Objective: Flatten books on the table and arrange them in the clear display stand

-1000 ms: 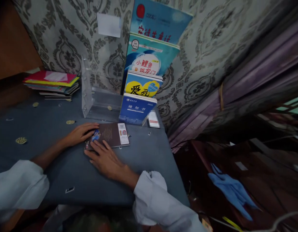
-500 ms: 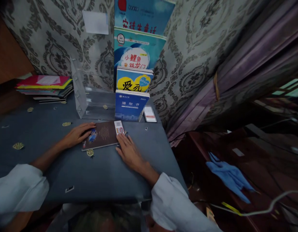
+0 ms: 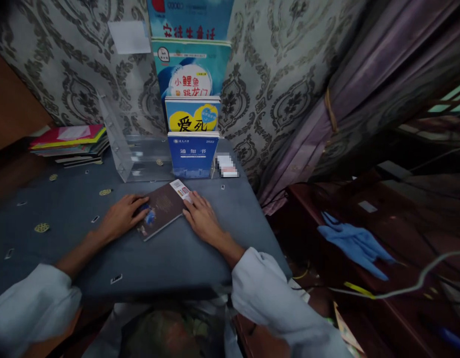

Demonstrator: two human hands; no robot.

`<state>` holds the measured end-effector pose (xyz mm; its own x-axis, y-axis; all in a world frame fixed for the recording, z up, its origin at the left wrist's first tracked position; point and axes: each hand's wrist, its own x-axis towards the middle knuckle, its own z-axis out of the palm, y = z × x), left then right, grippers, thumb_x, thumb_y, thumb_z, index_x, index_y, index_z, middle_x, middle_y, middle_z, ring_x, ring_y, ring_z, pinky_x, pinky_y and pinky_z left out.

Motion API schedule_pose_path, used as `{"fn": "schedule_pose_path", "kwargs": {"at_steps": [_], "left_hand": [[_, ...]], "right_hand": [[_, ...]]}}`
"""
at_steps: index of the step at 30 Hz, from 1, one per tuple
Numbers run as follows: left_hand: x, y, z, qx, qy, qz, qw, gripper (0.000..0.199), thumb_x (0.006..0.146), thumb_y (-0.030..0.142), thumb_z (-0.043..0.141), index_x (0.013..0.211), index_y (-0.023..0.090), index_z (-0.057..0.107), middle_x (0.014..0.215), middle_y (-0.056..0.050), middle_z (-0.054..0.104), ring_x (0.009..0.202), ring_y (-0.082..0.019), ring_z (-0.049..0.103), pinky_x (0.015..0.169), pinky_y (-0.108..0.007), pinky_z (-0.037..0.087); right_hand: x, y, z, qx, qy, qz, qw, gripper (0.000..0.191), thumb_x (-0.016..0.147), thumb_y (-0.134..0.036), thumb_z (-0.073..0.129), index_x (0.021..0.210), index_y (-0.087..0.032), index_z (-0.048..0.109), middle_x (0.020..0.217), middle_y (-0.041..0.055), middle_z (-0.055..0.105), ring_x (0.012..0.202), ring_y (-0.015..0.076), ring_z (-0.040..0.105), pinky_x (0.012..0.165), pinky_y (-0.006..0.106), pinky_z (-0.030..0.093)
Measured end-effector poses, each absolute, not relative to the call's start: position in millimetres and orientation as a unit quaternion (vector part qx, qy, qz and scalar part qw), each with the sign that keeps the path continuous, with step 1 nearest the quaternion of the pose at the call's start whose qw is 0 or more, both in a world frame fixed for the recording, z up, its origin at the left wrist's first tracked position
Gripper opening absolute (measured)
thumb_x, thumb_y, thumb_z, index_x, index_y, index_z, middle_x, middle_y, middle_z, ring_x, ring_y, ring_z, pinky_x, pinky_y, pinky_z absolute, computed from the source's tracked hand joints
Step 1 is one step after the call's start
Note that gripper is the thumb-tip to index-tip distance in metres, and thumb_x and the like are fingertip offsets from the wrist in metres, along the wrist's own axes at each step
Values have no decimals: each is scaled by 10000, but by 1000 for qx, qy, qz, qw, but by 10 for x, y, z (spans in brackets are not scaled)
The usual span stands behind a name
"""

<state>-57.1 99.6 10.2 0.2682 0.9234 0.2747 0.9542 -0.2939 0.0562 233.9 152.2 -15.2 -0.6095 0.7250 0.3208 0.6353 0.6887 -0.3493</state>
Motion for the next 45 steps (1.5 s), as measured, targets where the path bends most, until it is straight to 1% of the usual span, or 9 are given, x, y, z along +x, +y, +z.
{"fn": "schedule_pose_path", "kwargs": {"at_steps": [3,6,12,15,18,22,26,34,45], "left_hand": [[-284,670,179,-781,-615,-88,58,400,1035,435,416,1240,199,666,1029,-106,657,961,-256,661,774,-346,548],[-43,424,244,-788,-612,-61,41,332,1047,384,413,1157,214,676,980,-84,658,907,-236,670,705,-312,523],[55,555,270,-805,-583,-106,25,322,1036,332,400,896,204,660,930,-79,654,922,-241,650,780,-345,525],[12,847,158,-811,-563,-161,-2,279,1011,349,426,1041,190,653,1105,-102,672,1073,-252,636,947,-393,514],[-15,1130,7,-816,-550,-177,-37,406,997,348,435,1327,153,569,1458,-150,555,1369,-268,503,1152,-442,391],[-51,1348,-129,-810,-563,-154,-54,516,1010,393,419,1472,171,481,1597,-139,426,1507,-280,345,1213,-492,298],[-85,1403,-168,-812,-562,-153,-42,539,1014,446,421,1497,212,471,1606,-113,421,1511,-287,337,1205,-524,299],[-30,1436,-121,-805,-562,-191,-6,465,1012,424,448,1391,202,601,1419,-114,595,1299,-283,534,1126,-476,399],[-25,1425,-132,-804,-557,-207,-5,429,1018,389,449,1382,226,609,1389,-103,595,1260,-269,540,1109,-466,411]], "right_hand": [[2361,1525,-72,-438,-875,63,199,411,1045,-308,435,1398,-194,612,1540,187,473,1405,345,443,1096,559,427],[2384,1548,-14,-479,-858,56,176,409,1040,-287,443,1404,-224,618,1397,185,569,1230,327,543,988,484,479],[2427,1643,-20,-470,-857,91,190,367,1023,-281,500,1341,-200,666,1290,134,656,1177,274,585,992,402,465],[2430,1655,-28,-464,-854,110,209,369,1018,-274,509,1343,-183,660,1339,136,660,1215,276,592,1024,417,456],[2422,1651,-14,-461,-851,127,216,375,1014,-255,514,1347,-152,653,1385,148,648,1263,289,588,1056,440,445],[2418,1656,-1,-465,-847,140,215,386,1009,-242,525,1368,-158,638,1426,144,628,1312,290,575,1083,455,436],[2426,1671,-17,-470,-842,140,226,371,1003,-250,539,1358,-246,646,1432,90,633,1305,264,590,1080,454,444],[2422,1710,-35,-468,-841,155,223,373,1002,-232,528,1357,-225,642,1415,84,647,1395,235,518,1141,444,388],[2416,1708,-33,-466,-844,152,218,382,1012,-231,502,1369,-199,633,1423,115,636,1380,233,539,1145,435,388]]}}
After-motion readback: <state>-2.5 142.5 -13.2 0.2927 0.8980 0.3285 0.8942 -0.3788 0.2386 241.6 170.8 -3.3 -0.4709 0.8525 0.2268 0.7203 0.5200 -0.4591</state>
